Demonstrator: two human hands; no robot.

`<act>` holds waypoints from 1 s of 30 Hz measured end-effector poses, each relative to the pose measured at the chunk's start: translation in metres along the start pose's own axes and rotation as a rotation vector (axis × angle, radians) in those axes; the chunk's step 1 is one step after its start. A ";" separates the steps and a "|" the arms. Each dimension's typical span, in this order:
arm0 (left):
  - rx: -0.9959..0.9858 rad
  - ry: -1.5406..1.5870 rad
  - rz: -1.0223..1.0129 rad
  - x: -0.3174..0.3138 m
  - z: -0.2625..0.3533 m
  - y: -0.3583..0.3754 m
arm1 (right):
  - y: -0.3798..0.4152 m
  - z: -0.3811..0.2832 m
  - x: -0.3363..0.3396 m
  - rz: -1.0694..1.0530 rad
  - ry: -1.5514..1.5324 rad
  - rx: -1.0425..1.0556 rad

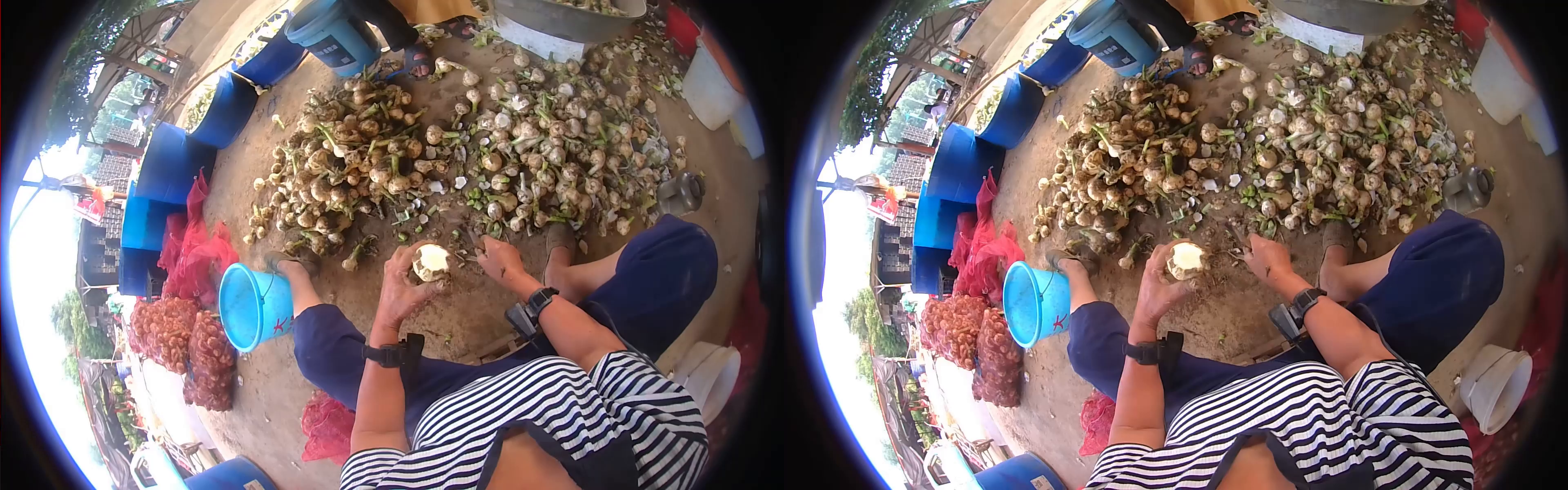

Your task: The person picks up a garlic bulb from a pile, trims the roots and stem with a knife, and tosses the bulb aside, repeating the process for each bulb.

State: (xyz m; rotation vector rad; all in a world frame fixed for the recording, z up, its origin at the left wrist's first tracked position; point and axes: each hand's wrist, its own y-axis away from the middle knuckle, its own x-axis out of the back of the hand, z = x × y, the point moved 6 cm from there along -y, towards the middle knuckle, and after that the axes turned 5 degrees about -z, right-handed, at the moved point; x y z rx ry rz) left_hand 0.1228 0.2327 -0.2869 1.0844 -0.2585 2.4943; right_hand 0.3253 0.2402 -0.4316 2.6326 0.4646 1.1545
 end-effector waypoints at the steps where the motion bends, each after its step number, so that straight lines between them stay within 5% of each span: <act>1: 0.095 0.271 0.049 0.001 -0.007 0.003 | -0.001 -0.012 0.002 0.066 -0.022 0.074; 3: 0.280 0.816 0.145 -0.012 -0.021 0.015 | 0.000 -0.034 0.006 0.200 -0.068 0.218; 7: 0.479 1.206 0.417 -0.058 -0.077 0.032 | 0.021 -0.106 0.065 0.392 -0.235 0.477; 10: 0.451 1.325 0.430 -0.068 -0.080 0.030 | 0.029 -0.115 0.076 0.533 -0.266 0.666; 12: 0.409 1.377 0.416 -0.065 -0.070 0.026 | -0.008 -0.045 0.001 0.136 0.138 0.339; 14: 0.352 1.376 0.417 -0.046 -0.059 0.016 | -0.004 0.042 -0.051 -0.156 0.085 -0.060; 18: 0.507 1.051 0.454 -0.008 -0.089 -0.053 | -0.006 0.051 -0.068 -0.236 -0.065 -0.162; 20: 0.153 0.990 0.357 0.029 -0.046 -0.149 | -0.014 0.037 -0.073 -0.244 -0.138 -0.206; 21: -0.054 0.651 0.365 0.060 0.005 -0.189 | -0.018 0.035 -0.075 -0.254 -0.179 -0.248; 22: -0.246 0.811 0.259 0.075 0.053 -0.217 | -0.017 0.037 -0.081 -0.266 -0.226 -0.303; 24: -0.372 0.718 0.278 0.075 0.063 -0.258 | -0.021 0.042 -0.087 -0.290 -0.321 -0.360; 27: 0.149 0.586 0.576 0.044 -0.066 -0.226 | -0.034 0.069 -0.097 -0.198 -0.403 -0.350; 28: 0.448 0.752 0.654 0.030 -0.123 -0.187 | -0.031 0.069 -0.090 -0.215 -0.447 -0.397; 29: 0.822 0.552 0.794 0.000 -0.218 -0.137 | -0.033 0.069 -0.088 -0.231 -0.492 -0.446; 30: 0.958 0.706 0.979 -0.041 -0.309 -0.076 | -0.035 0.071 -0.089 -0.186 -0.480 -0.390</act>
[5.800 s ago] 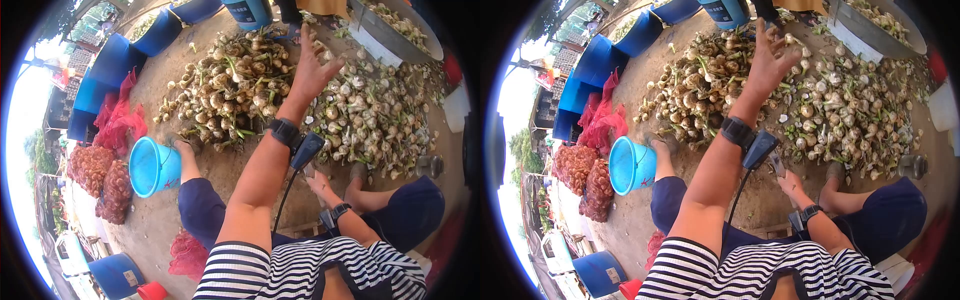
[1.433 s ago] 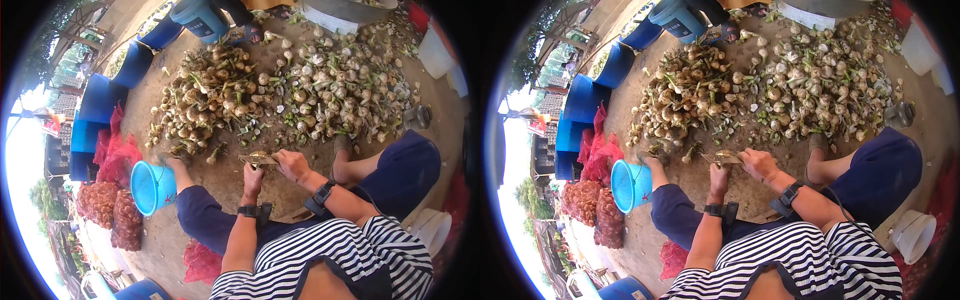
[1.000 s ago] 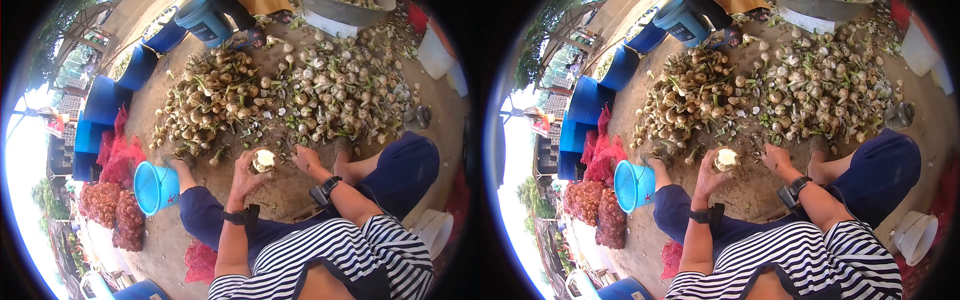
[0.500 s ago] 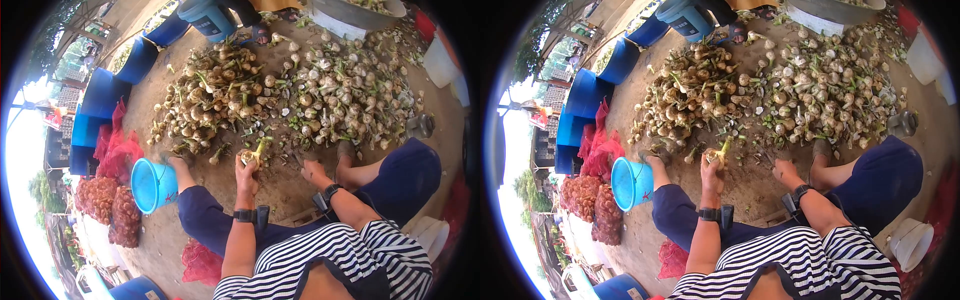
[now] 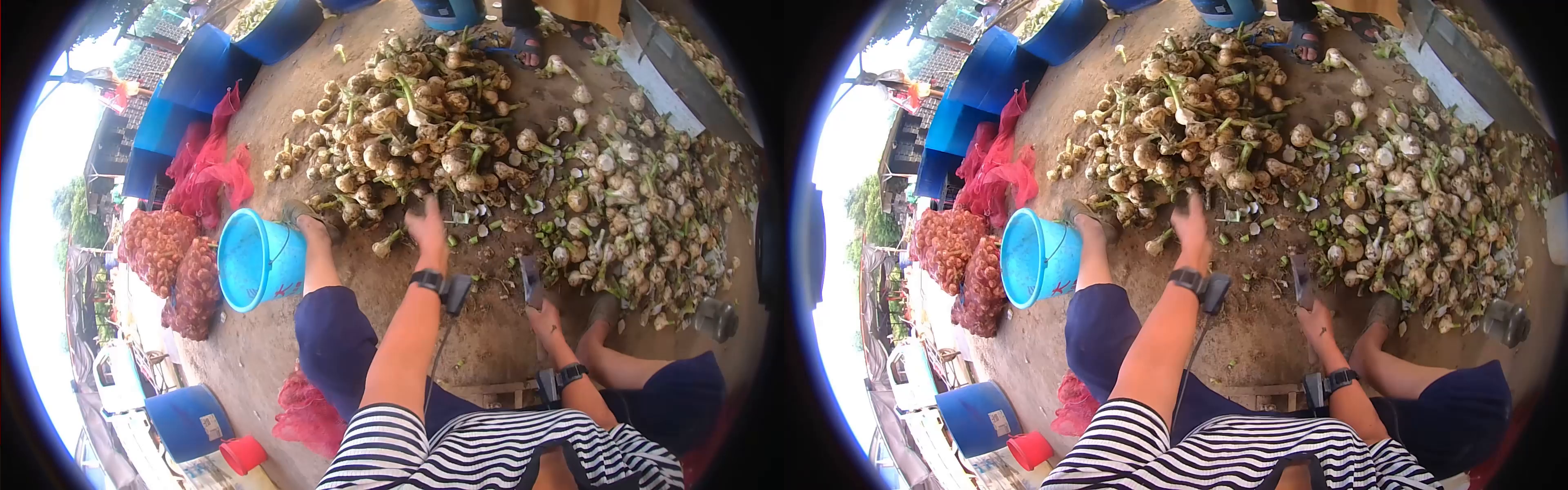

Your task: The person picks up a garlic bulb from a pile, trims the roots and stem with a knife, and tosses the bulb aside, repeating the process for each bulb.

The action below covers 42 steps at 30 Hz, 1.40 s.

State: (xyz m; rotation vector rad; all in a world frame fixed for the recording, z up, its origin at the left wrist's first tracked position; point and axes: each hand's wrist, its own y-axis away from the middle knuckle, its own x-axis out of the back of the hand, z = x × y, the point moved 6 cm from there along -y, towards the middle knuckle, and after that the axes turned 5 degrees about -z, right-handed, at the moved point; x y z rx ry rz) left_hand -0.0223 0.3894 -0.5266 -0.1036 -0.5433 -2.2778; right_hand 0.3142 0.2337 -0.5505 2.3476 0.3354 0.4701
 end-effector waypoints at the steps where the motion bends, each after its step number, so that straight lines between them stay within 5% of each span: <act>1: 0.234 0.124 0.079 0.046 -0.034 0.000 | -0.001 0.007 0.002 0.035 0.012 0.059; 4: 0.593 0.253 0.242 0.113 -0.076 -0.025 | -0.008 0.016 0.003 0.023 -0.009 -0.034; 9: 0.555 -0.172 0.379 0.117 -0.088 -0.094 | -0.013 0.005 0.000 0.035 -0.045 -0.049; 13: 0.188 -0.642 -0.168 0.101 -0.096 -0.091 | -0.011 0.006 -0.004 0.031 0.022 -0.018; 15: -0.065 -0.498 -0.347 0.070 -0.072 -0.039 | -0.008 0.000 -0.001 0.012 0.001 -0.014; 20: -0.140 -0.405 -0.777 0.019 -0.035 0.094 | 0.025 -0.073 0.006 0.094 0.118 0.269; 26: -0.202 -0.410 -0.962 0.027 0.007 0.199 | 0.093 -0.137 0.006 0.289 0.517 0.861; 32: -0.339 -0.354 -0.973 0.045 0.030 0.238 | 0.131 -0.137 0.003 0.372 0.563 1.085; 35: -0.335 -0.310 -0.987 0.051 0.040 0.254 | 0.129 -0.125 0.004 0.397 0.475 1.095; 37: -0.266 -0.175 -1.012 0.053 0.050 0.268 | 0.077 -0.082 0.001 0.369 0.650 0.747; 39: -0.555 -0.254 -1.102 0.052 0.097 0.314 | 0.044 -0.027 0.022 0.241 0.656 0.407; 41: -0.519 -0.163 -1.209 0.053 0.134 0.326 | 0.055 -0.038 0.043 0.135 0.580 0.207; 42: -0.705 -0.360 -1.142 0.059 0.142 0.316 | 0.062 -0.050 0.043 0.148 0.556 0.253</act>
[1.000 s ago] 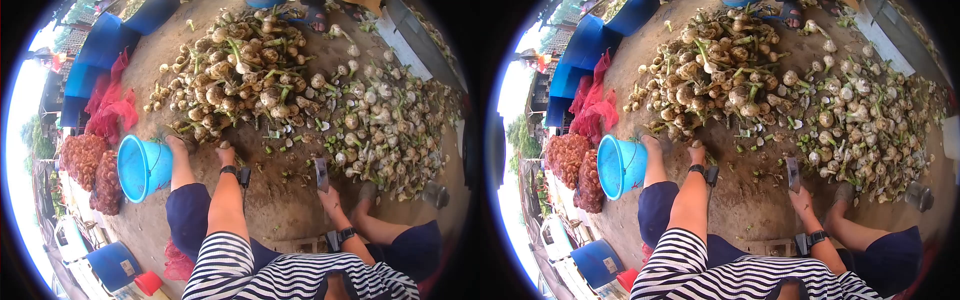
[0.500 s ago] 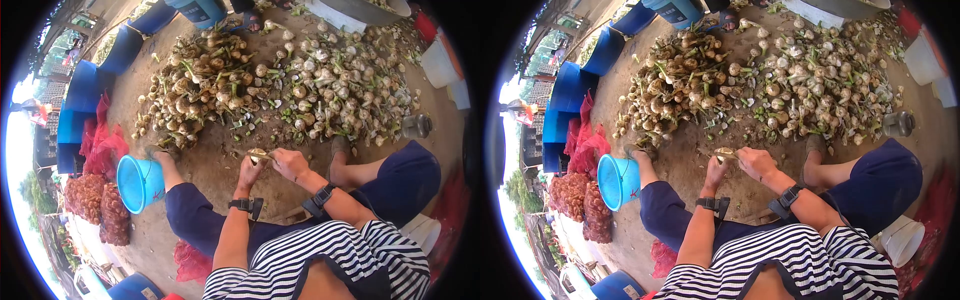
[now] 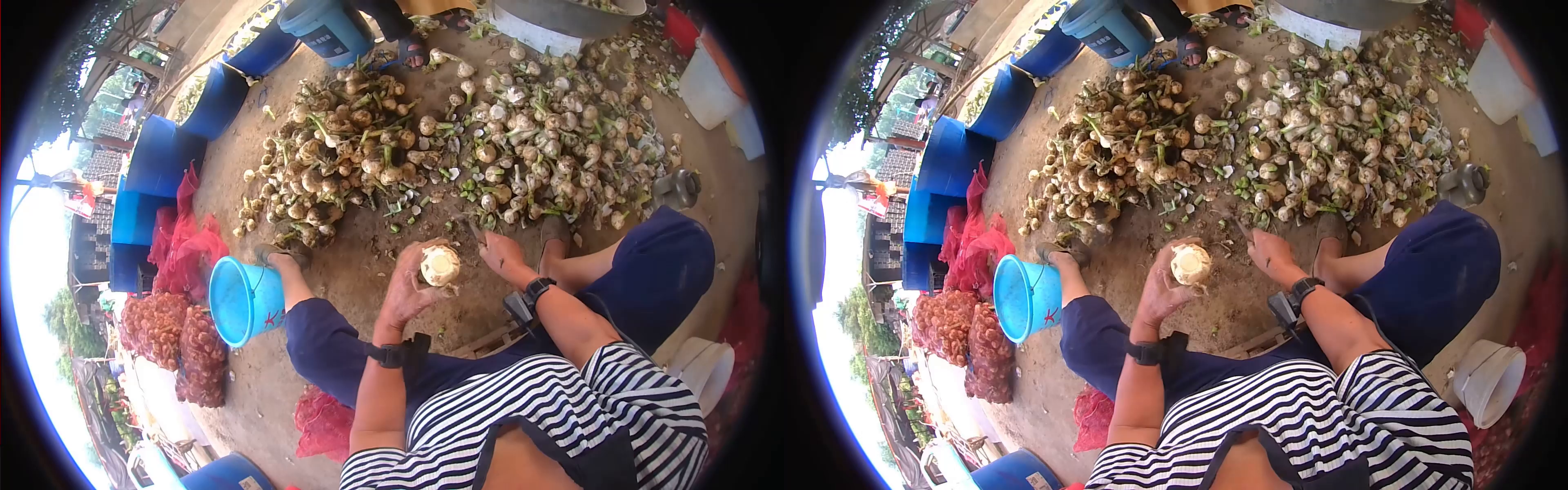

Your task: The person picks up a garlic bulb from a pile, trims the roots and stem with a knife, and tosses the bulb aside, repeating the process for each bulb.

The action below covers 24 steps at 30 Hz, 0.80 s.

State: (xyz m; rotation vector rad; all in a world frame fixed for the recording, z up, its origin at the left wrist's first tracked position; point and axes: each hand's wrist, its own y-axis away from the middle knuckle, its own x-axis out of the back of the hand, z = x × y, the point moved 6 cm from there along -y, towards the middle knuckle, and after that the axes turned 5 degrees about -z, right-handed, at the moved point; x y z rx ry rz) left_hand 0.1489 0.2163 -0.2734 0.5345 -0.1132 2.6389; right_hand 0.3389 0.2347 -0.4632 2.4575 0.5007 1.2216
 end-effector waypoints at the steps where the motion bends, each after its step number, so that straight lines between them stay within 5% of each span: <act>1: -0.033 -0.258 0.011 0.016 -0.006 0.003 | 0.001 -0.014 0.005 0.025 -0.021 0.045; 2: -0.057 -0.519 0.022 0.023 -0.012 0.007 | 0.004 -0.026 0.005 0.044 -0.045 0.092; 5: 0.280 0.410 0.185 0.019 -0.062 0.028 | 0.020 -0.063 0.022 0.267 -0.096 0.346; 11: 0.318 1.151 0.558 -0.019 -0.126 0.032 | 0.055 -0.135 0.093 0.576 -0.286 0.684; 13: 0.273 1.250 0.552 -0.022 -0.118 0.025 | 0.037 -0.114 0.070 0.378 -0.168 0.533; 17: 0.122 1.197 0.352 -0.004 -0.108 -0.004 | -0.018 0.016 -0.039 -0.032 -0.077 -0.015; 18: 0.267 0.963 0.457 0.000 -0.119 -0.017 | -0.017 0.015 -0.042 -0.059 -0.087 -0.023; 20: 0.287 0.593 0.289 -0.007 -0.091 -0.070 | -0.018 0.014 -0.044 -0.112 -0.102 -0.044; 21: 0.253 0.377 -0.003 -0.014 -0.050 -0.095 | -0.020 0.012 -0.045 -0.099 -0.126 -0.048; 22: 0.263 0.462 0.035 -0.015 -0.057 -0.101 | -0.022 0.009 -0.047 -0.087 -0.149 -0.054; 24: 0.109 -0.025 -0.027 -0.019 -0.064 -0.145 | -0.029 0.015 -0.054 -0.061 -0.186 -0.095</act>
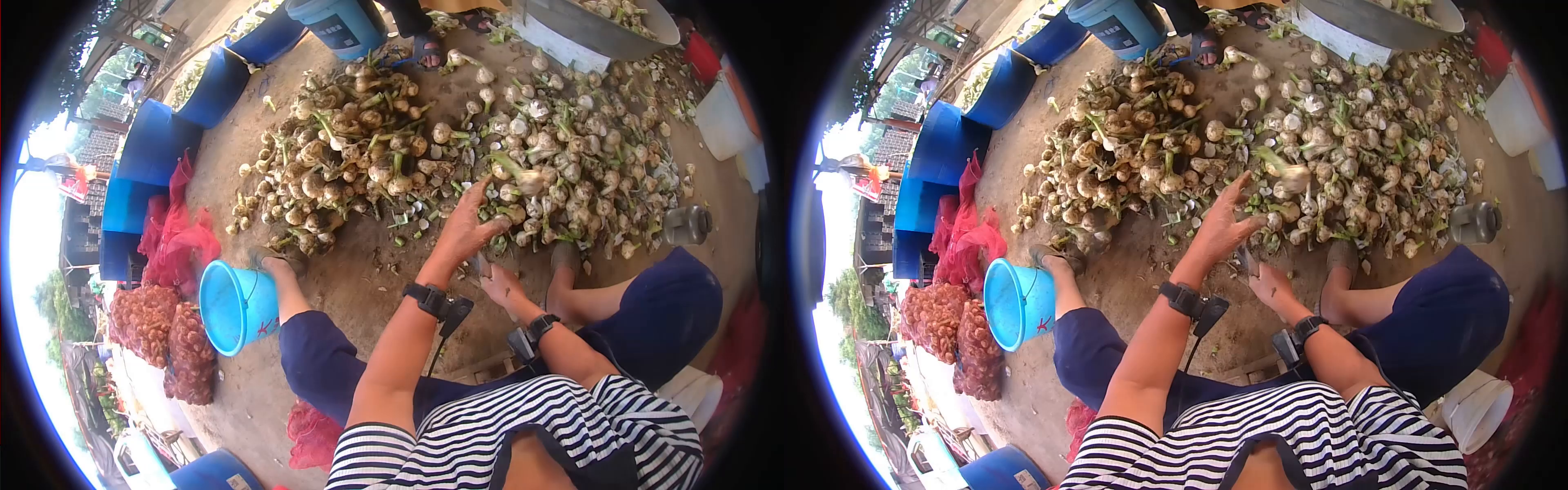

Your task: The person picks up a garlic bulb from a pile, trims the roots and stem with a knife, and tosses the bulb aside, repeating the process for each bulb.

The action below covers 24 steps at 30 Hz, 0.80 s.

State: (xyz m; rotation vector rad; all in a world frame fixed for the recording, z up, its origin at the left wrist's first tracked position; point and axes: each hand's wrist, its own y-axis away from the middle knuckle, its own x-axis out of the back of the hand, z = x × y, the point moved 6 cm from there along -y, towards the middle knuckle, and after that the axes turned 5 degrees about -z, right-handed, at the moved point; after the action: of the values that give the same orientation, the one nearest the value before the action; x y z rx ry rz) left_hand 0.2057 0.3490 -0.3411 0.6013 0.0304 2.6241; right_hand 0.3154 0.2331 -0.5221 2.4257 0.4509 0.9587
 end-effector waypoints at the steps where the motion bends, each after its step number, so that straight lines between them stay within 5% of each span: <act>1: -0.078 -0.248 -0.017 -0.001 -0.006 -0.022 | -0.001 -0.002 0.004 -0.011 -0.022 -0.009; 4: 0.004 -0.963 0.055 0.040 -0.085 -0.047 | -0.005 -0.010 0.010 -0.054 -0.082 -0.038; 6: 0.009 -1.332 -0.096 0.063 -0.134 -0.064 | -0.008 -0.004 0.005 -0.055 -0.084 -0.026; 15: -0.140 -1.541 -0.180 0.089 -0.223 -0.120 | -0.028 0.039 -0.016 -0.066 -0.263 -0.185; 16: -0.027 -1.583 -0.353 0.084 -0.206 -0.105 | -0.029 0.041 -0.015 -0.040 -0.279 -0.168; 18: 0.221 -1.255 -0.512 0.077 -0.162 -0.067 | -0.028 0.032 -0.008 0.021 -0.321 -0.098; 21: 0.489 -0.472 -0.214 0.070 -0.172 -0.005 | -0.015 -0.001 0.018 0.127 -0.326 0.045; 24: 0.422 0.218 0.081 0.046 -0.152 0.052 | -0.001 -0.042 0.041 0.201 -0.196 0.191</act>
State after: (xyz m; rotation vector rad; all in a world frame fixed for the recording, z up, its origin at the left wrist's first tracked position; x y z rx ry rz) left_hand 0.0834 0.3338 -0.4539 0.4523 0.6523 2.7660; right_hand 0.3140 0.2661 -0.4738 2.7471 0.2413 0.7752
